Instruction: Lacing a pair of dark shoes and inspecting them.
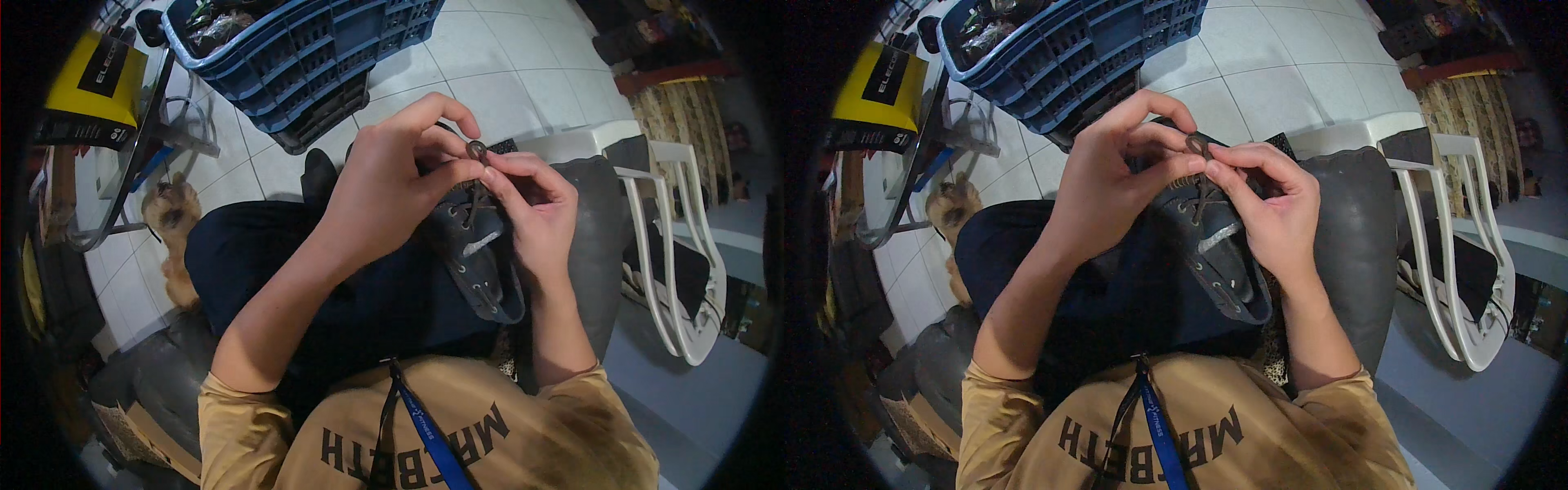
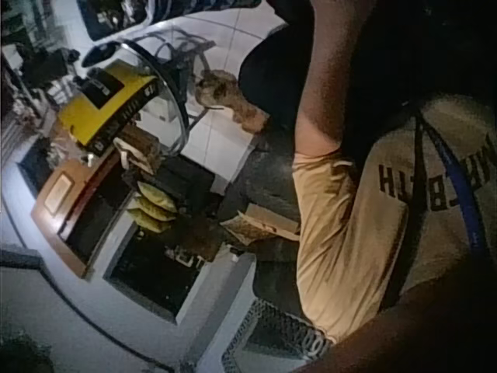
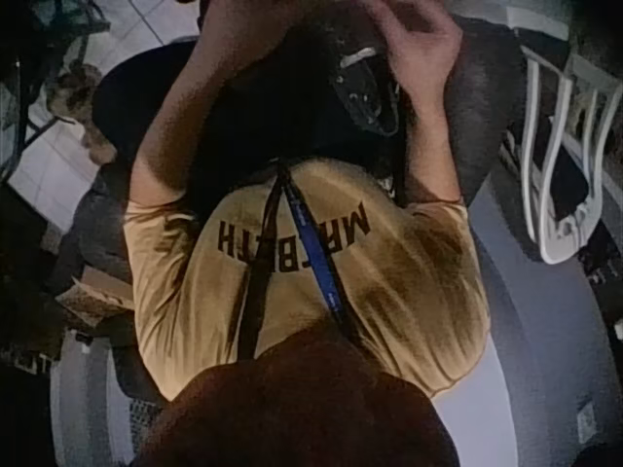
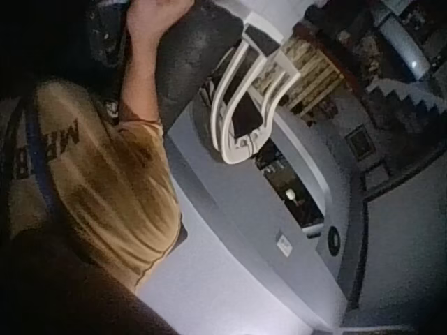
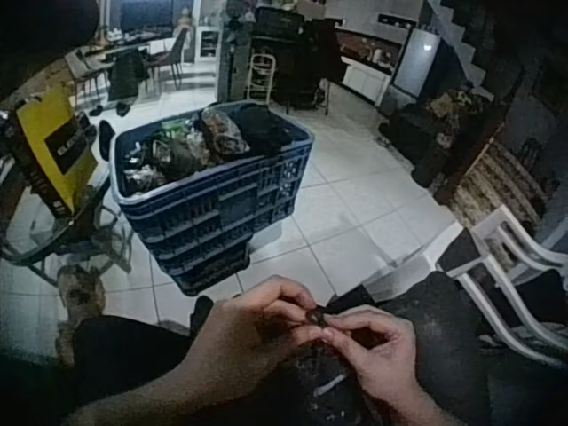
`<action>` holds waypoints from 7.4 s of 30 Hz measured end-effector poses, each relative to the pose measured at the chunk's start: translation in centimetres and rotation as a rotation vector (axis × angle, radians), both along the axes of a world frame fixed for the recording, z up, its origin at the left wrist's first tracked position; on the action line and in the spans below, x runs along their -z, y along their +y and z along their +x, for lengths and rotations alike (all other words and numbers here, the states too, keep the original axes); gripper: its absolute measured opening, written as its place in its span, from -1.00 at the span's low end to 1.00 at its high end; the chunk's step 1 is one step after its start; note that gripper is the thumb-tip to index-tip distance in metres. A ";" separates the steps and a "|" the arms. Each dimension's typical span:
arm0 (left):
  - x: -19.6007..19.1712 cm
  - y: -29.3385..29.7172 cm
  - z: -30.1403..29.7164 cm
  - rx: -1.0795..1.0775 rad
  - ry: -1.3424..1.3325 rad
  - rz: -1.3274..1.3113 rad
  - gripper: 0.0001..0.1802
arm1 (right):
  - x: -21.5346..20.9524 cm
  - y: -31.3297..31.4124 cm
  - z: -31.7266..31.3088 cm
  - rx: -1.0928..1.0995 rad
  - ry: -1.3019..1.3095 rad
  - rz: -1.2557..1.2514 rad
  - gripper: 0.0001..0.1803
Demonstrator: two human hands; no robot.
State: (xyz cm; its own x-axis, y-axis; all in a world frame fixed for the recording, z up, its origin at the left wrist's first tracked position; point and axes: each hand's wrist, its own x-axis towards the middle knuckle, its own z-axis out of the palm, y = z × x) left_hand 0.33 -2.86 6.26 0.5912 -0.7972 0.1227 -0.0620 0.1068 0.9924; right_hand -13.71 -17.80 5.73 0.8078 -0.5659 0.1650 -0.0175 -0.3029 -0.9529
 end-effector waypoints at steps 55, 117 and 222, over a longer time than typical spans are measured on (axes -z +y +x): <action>3.0 -0.2 -0.9 0.000 0.105 -0.213 -0.65 | -0.2 1.3 -0.2 -0.032 -0.066 0.283 -0.73; 3.0 -0.1 -1.0 0.020 0.237 -0.313 -0.64 | 0.2 1.5 0.5 0.024 -0.176 -0.202 -0.68; 2.8 -0.5 -0.5 0.062 0.400 -0.289 -0.64 | 0.8 1.1 0.0 -0.021 -0.196 -0.145 -0.74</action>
State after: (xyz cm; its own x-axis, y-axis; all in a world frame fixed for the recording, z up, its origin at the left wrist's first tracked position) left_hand -0.15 -3.36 3.51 0.5899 -0.7990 0.1166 0.3330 0.3722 0.8664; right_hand -13.68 -16.70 4.96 0.7636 -0.5084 0.3980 0.1712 -0.4348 -0.8841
